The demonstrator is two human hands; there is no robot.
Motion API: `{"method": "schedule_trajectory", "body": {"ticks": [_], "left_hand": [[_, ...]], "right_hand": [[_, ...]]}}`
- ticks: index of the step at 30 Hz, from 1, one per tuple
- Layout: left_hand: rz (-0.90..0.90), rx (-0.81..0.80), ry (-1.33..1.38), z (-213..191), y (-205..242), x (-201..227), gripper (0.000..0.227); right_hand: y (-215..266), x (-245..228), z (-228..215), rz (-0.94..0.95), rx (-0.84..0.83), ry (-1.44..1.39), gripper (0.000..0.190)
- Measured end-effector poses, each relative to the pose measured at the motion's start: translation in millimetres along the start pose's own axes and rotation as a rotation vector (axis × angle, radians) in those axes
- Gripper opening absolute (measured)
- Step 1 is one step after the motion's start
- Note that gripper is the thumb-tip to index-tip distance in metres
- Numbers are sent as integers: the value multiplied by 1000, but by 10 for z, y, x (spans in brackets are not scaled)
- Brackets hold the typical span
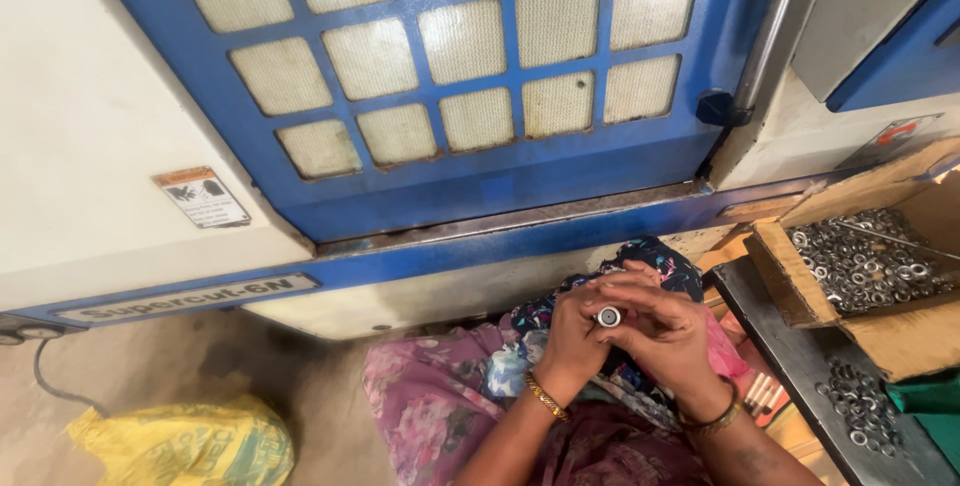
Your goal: The person sits on the floor and repeatedly picks up small metal washers, inserts them into a machine, closes the door, and retrieves them. The person wipes the washers with a cloth and places them into a green bin.
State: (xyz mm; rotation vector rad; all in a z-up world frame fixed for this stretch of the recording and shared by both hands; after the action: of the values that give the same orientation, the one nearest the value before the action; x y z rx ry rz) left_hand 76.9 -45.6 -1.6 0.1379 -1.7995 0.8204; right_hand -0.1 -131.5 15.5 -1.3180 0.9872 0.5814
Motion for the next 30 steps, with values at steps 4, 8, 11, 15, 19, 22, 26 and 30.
{"method": "schedule_trajectory", "body": {"ticks": [4,8,11,15,19,22,26,30], "left_hand": [[-6,-7,33,-1,25,-32,24],[-126,-34,93,35,52,-182,31],[-112,-26,130,22,56,-180,41],[-77,-17,39,-17,15,-97,31],[-114,-6,71,-27,11,-56,17],[-108,13,71,-53,1,-38,16],[-122,12,62,-52,14,-76,15],[-116,-38,7,-29,-1,-89,25]], "right_hand": [[-11,-27,85,32,42,-23,64],[-114,-161,162,7,-56,-256,72],[-133,-383,106,-134,-109,50,71],[-115,-306,55,-107,-91,47,64],[-15,-135,26,-55,-1,-137,59],[15,-78,24,-83,54,-183,58],[-3,-104,84,-154,69,-209,57],[-73,-173,94,-63,-6,-152,66]]}}
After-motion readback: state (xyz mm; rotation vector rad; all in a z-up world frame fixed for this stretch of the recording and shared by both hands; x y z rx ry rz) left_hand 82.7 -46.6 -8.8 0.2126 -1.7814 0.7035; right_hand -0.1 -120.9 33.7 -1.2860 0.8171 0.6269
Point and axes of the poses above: each hand's wrist, its own y-axis away from the middle knuckle, its own z-axis out of the palm, x = y × z, the point moved 8 cm from there along -y, towards the middle knuckle, and after that the axes turned 8 degrees about -x, right-handed, at the moved point
